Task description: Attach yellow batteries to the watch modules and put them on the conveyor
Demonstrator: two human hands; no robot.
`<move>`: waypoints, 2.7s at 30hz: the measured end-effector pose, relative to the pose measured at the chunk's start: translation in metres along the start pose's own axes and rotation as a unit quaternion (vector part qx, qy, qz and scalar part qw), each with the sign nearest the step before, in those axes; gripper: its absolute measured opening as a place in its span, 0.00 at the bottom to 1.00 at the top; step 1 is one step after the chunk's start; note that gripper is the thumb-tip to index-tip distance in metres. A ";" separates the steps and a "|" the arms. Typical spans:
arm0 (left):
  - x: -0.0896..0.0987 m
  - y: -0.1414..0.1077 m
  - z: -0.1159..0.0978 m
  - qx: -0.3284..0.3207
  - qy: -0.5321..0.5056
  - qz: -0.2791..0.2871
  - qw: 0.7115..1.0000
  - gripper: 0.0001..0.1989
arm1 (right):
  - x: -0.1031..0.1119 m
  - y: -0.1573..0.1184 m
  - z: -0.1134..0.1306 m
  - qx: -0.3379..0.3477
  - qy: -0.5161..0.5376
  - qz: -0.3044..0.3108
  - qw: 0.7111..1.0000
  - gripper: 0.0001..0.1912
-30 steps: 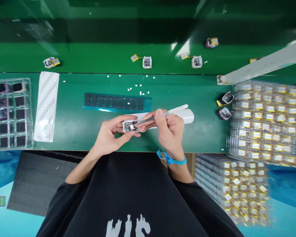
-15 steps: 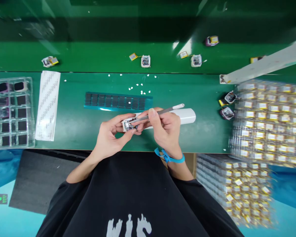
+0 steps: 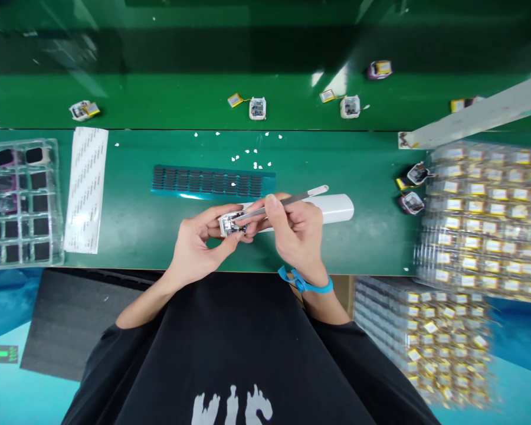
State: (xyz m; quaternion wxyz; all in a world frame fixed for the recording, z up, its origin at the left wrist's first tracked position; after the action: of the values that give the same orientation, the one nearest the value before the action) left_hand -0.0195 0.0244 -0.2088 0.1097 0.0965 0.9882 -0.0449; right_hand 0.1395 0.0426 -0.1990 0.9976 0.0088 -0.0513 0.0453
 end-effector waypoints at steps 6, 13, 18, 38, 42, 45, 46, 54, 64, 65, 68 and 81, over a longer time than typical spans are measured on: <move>0.002 0.000 0.001 0.002 0.012 -0.005 1.000 0.17 | 0.000 0.002 -0.001 -0.004 -0.003 -0.002 1.000 0.24; 0.006 -0.002 0.004 0.003 0.011 -0.016 1.000 0.15 | -0.004 0.001 0.003 0.030 -0.027 -0.003 0.999 0.23; 0.011 -0.001 0.010 0.014 0.076 -0.024 0.997 0.18 | 0.009 -0.003 0.006 0.077 -0.062 -0.019 0.995 0.23; 0.000 0.075 0.057 -0.162 0.435 0.238 0.853 0.15 | 0.067 0.046 -0.078 0.054 -0.183 -0.020 0.981 0.13; 0.000 0.076 0.062 -0.157 0.440 0.231 0.853 0.15 | 0.062 0.046 -0.079 0.104 -0.249 -0.006 0.963 0.11; -0.001 0.078 0.064 -0.168 0.449 0.227 0.847 0.15 | 0.052 0.043 -0.078 0.178 -0.340 0.005 0.923 0.12; -0.001 0.079 0.063 -0.170 0.452 0.228 0.846 0.15 | 0.050 0.043 -0.078 0.195 -0.368 0.005 0.909 0.13; -0.003 0.066 0.001 -0.220 0.258 0.159 0.927 0.07 | 0.065 0.044 -0.017 0.231 -0.359 -0.137 0.894 0.15; 0.041 0.089 0.051 0.089 -0.123 -0.079 0.985 0.10 | -0.001 0.037 -0.022 0.256 -0.307 0.054 0.915 0.10; 0.043 0.089 0.050 0.079 -0.108 -0.080 0.988 0.11 | -0.001 0.037 -0.023 0.257 -0.312 0.059 0.913 0.10; 0.049 0.089 0.045 0.055 -0.081 -0.102 0.990 0.14 | 0.002 0.036 -0.025 0.247 -0.326 0.075 0.909 0.11; 0.053 0.082 0.041 0.080 -0.134 -0.169 0.973 0.15 | -0.008 0.042 -0.030 0.222 -0.350 0.147 0.898 0.13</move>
State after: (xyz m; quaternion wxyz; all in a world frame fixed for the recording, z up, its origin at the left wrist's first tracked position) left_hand -0.0456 0.1100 -0.2658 0.2240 -0.0706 0.9597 -0.1541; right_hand 0.1311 0.0840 -0.2292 0.8691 0.2381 -0.3867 0.1960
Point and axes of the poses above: each hand's wrist, its own y-axis towards the middle knuckle, its own x-axis out of the back of the hand, z = x × y, the point moved 6 cm from there along y, towards the middle knuckle, and after that the axes turned 7 degrees about -y, right-handed, at the moved point
